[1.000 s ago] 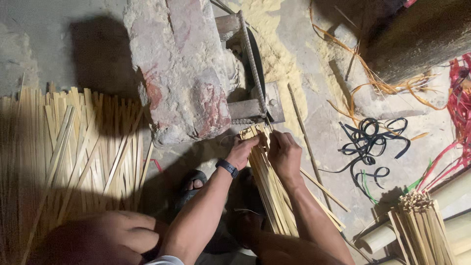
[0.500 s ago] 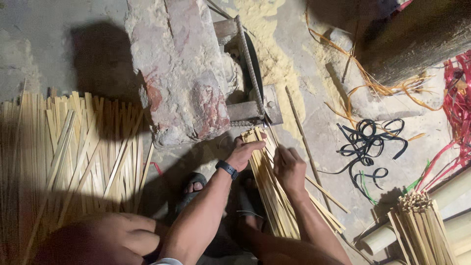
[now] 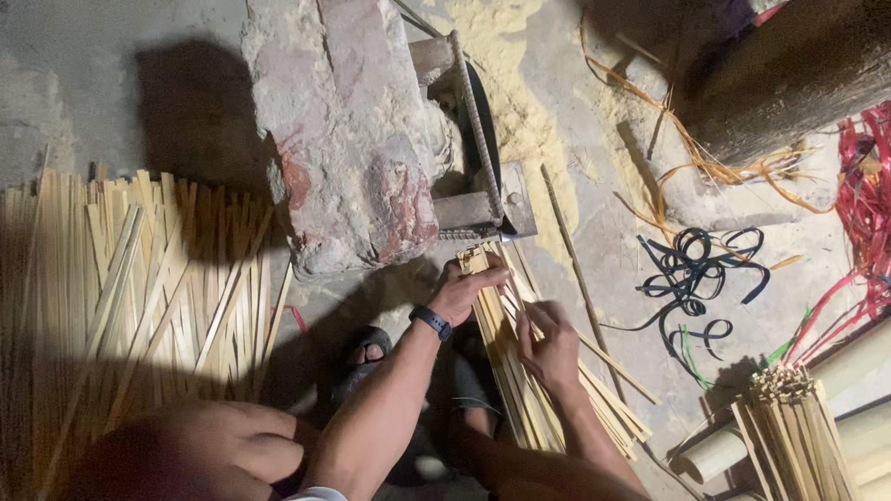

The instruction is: The person sits on the floor and pulls thin bamboo strips one at a time through a fixed mounted blade, shaving them into uniform slats, and sets the finished strips into a growing pile beside them.

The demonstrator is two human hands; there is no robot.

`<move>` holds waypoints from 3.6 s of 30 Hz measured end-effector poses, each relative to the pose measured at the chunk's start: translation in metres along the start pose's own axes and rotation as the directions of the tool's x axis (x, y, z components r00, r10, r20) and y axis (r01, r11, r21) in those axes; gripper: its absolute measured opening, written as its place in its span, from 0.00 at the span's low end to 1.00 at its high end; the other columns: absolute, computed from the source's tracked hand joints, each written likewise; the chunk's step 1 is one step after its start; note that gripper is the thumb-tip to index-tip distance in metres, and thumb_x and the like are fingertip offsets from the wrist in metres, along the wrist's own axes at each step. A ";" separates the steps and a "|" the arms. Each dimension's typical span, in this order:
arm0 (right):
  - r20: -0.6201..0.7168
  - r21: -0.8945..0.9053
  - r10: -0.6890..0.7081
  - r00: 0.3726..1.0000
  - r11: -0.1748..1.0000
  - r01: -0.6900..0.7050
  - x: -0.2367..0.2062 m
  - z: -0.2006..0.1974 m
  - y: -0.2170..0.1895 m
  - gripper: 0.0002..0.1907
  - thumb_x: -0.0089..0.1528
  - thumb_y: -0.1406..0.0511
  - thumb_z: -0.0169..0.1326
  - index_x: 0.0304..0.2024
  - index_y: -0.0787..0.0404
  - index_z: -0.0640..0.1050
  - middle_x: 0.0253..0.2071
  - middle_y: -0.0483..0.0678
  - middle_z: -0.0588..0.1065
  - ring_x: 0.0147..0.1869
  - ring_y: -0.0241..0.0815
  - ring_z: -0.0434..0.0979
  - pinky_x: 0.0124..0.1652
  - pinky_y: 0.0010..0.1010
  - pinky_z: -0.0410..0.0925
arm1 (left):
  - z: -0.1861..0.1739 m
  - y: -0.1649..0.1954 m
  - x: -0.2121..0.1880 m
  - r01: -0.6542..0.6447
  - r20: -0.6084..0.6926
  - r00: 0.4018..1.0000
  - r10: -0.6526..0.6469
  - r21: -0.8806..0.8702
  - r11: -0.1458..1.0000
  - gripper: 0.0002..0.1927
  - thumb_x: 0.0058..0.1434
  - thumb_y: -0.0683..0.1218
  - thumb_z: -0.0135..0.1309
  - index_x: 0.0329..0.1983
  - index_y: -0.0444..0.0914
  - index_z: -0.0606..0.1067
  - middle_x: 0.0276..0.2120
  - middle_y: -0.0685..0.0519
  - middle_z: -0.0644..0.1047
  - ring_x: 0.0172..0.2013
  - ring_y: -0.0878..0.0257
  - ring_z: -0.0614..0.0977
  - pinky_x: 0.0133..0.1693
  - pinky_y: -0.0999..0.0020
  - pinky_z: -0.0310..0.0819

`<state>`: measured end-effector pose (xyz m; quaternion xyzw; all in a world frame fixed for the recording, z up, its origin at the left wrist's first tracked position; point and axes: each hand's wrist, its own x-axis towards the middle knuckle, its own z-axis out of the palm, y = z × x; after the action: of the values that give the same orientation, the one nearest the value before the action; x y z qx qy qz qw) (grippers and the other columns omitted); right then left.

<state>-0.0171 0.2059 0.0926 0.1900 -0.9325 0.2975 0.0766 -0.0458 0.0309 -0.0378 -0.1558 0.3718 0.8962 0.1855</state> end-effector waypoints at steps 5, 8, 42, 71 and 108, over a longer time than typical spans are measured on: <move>0.050 0.048 0.114 0.992 0.992 -0.116 0.029 0.014 0.006 0.04 0.65 0.72 0.55 0.35 0.66 0.79 0.25 0.53 0.73 0.22 0.45 0.72 0.26 0.41 0.69 | -0.007 -0.007 0.007 -0.009 -0.057 0.998 0.022 0.224 0.975 0.38 0.55 0.43 0.64 0.67 0.19 0.70 0.54 0.30 0.76 0.57 0.41 0.78 0.61 0.48 0.68; 0.109 0.084 0.047 0.993 0.995 -0.056 0.058 0.026 -0.002 0.06 0.57 0.72 0.58 0.27 0.67 0.73 0.23 0.55 0.71 0.20 0.49 0.70 0.24 0.44 0.66 | -0.017 -0.013 0.013 0.279 -0.318 0.921 -0.226 0.132 0.951 0.69 0.56 0.43 0.63 0.65 0.24 0.13 0.58 0.36 0.75 0.65 0.52 0.75 0.70 0.64 0.58; -0.024 -0.001 0.011 1.000 1.000 -0.011 0.030 -0.013 -0.018 0.19 0.56 0.73 0.55 0.51 0.65 0.80 0.33 0.55 0.75 0.30 0.51 0.78 0.32 0.41 0.72 | -0.009 -0.006 0.007 0.183 -0.301 0.942 -0.148 0.093 0.979 0.56 0.63 0.43 0.68 0.69 0.21 0.34 0.63 0.37 0.64 0.62 0.55 0.70 0.64 0.60 0.59; 0.193 0.330 0.164 0.967 0.918 -0.221 -0.016 0.008 0.014 0.18 0.61 0.72 0.50 0.53 0.65 0.80 0.40 0.49 0.79 0.27 0.33 0.81 0.22 0.23 0.73 | 0.012 0.019 -0.009 0.149 -0.119 0.984 -0.129 0.176 0.973 0.31 0.53 0.47 0.71 0.53 0.24 0.73 0.57 0.36 0.79 0.65 0.52 0.74 0.71 0.59 0.52; 0.081 0.050 0.049 0.995 0.997 -0.053 0.062 0.023 -0.003 0.16 0.48 0.75 0.60 0.41 0.64 0.79 0.28 0.54 0.73 0.27 0.45 0.72 0.30 0.39 0.68 | -0.013 -0.005 0.001 0.238 -0.280 0.940 -0.193 0.139 0.961 0.68 0.57 0.43 0.65 0.68 0.25 0.17 0.68 0.36 0.54 0.75 0.49 0.55 0.74 0.56 0.42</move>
<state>-0.0732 0.1711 0.0917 0.1797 -0.9313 0.3156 0.0267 -0.0428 0.0247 -0.0498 -0.2971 0.4494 0.8063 0.2443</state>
